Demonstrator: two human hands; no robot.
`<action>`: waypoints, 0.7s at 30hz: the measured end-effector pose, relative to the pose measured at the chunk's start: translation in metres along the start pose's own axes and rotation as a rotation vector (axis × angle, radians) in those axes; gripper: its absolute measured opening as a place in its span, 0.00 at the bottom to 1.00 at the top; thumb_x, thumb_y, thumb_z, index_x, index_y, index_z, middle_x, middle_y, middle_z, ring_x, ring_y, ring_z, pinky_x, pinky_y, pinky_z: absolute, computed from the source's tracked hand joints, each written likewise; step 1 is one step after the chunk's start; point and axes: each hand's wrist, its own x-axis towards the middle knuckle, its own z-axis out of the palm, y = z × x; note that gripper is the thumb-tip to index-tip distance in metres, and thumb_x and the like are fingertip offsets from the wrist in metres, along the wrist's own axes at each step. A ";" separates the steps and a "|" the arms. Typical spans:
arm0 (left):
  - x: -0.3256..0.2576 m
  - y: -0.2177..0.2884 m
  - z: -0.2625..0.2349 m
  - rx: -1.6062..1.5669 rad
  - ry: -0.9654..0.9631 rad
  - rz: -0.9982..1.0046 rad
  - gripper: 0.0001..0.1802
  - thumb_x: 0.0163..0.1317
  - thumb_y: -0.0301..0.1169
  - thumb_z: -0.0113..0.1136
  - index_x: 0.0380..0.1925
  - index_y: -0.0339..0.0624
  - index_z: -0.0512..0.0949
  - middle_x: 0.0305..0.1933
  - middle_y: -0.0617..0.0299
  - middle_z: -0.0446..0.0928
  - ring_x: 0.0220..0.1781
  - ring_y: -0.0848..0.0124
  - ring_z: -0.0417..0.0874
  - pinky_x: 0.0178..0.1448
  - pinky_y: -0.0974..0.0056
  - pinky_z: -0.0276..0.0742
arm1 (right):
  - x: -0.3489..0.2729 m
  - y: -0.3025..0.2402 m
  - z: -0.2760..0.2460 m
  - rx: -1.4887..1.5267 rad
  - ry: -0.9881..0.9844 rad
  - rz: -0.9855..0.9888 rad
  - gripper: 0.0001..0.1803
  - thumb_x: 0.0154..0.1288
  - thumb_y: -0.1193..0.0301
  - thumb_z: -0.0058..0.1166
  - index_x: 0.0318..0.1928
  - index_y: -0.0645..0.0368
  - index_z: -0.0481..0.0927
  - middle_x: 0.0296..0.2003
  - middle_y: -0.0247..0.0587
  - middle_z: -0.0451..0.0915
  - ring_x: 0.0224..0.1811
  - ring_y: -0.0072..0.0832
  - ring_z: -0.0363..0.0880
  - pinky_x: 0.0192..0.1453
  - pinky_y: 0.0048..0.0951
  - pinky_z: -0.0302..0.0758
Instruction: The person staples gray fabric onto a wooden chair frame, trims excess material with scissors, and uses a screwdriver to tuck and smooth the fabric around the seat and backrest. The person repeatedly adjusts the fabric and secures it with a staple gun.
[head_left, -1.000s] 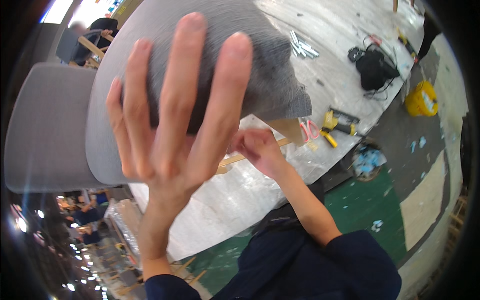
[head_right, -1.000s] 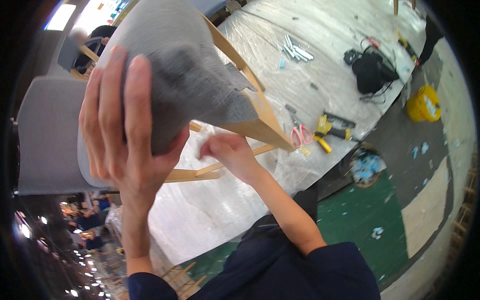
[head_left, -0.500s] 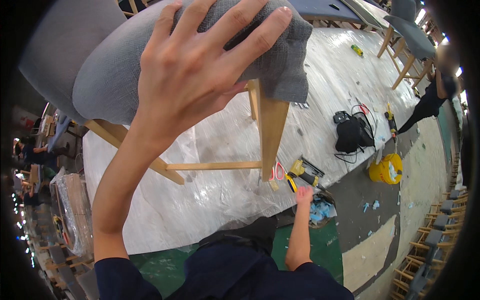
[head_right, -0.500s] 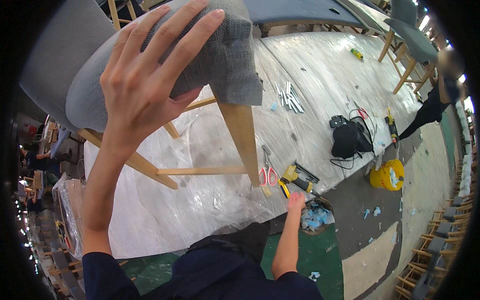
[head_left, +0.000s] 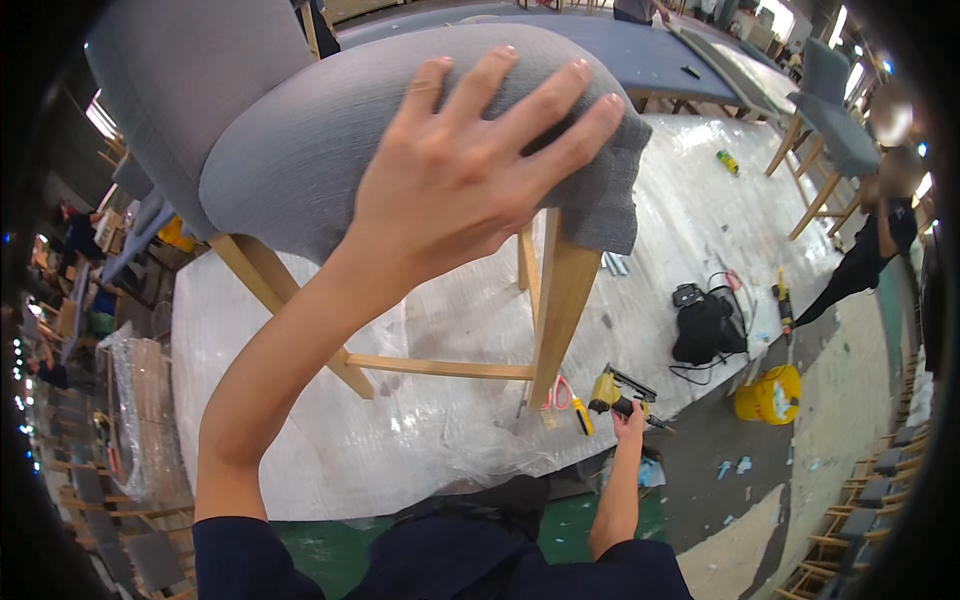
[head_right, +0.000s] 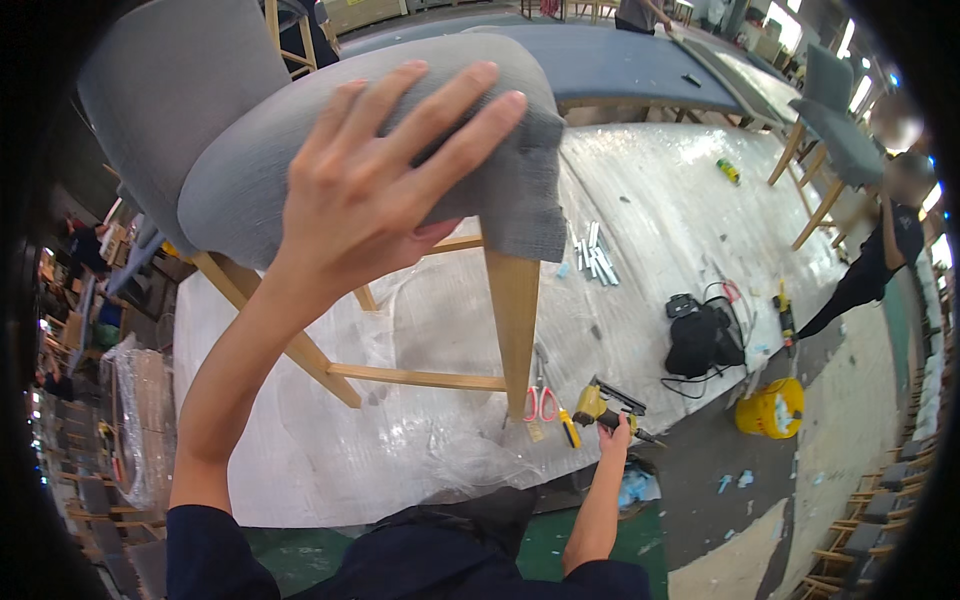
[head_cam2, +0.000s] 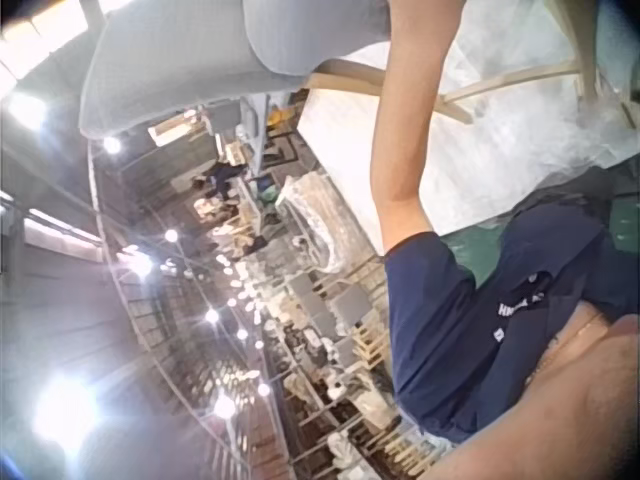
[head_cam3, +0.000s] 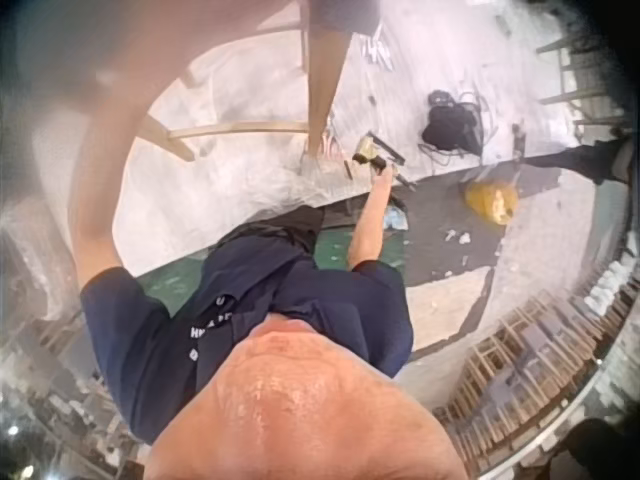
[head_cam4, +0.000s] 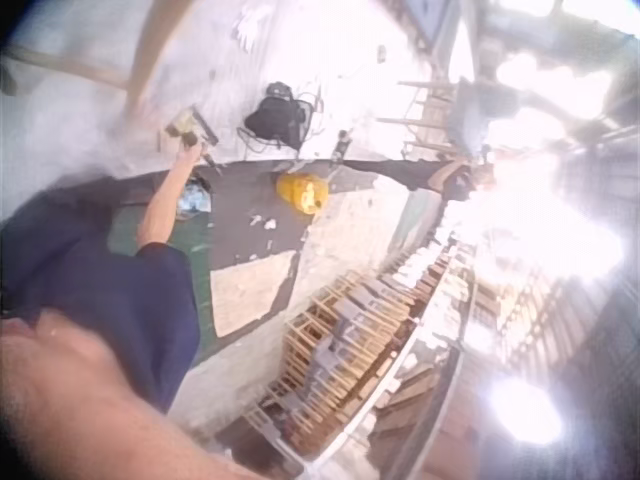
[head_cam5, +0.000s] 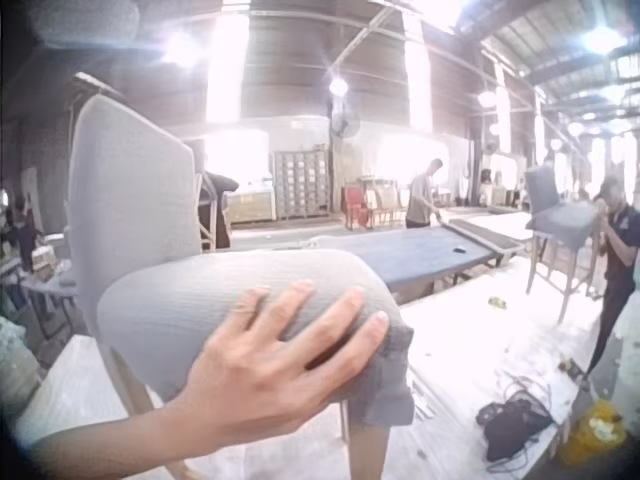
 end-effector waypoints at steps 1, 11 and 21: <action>-0.003 -0.001 0.001 -0.013 -0.007 -0.021 0.51 0.37 0.44 0.79 0.69 0.65 0.71 0.69 0.70 0.73 0.63 0.59 0.75 0.63 0.52 0.74 | -0.030 -0.014 0.000 -0.060 -0.086 -0.055 0.15 0.74 0.62 0.56 0.52 0.59 0.74 0.52 0.47 0.79 0.54 0.43 0.80 0.59 0.52 0.79; 0.002 0.016 -0.016 -0.039 0.017 -0.004 0.41 0.53 0.35 0.70 0.70 0.61 0.68 0.69 0.64 0.71 0.66 0.55 0.73 0.64 0.41 0.72 | -0.303 0.007 0.000 0.348 -0.867 -0.106 0.14 0.68 0.62 0.57 0.50 0.53 0.79 0.53 0.48 0.82 0.53 0.47 0.82 0.54 0.50 0.83; -0.012 0.023 -0.032 -0.030 -0.012 0.013 0.45 0.51 0.38 0.72 0.72 0.61 0.66 0.73 0.64 0.67 0.67 0.52 0.73 0.65 0.39 0.72 | -0.501 -0.022 0.167 0.131 -1.098 -1.215 0.13 0.56 0.70 0.55 0.40 0.53 0.66 0.45 0.44 0.76 0.53 0.40 0.78 0.68 0.53 0.71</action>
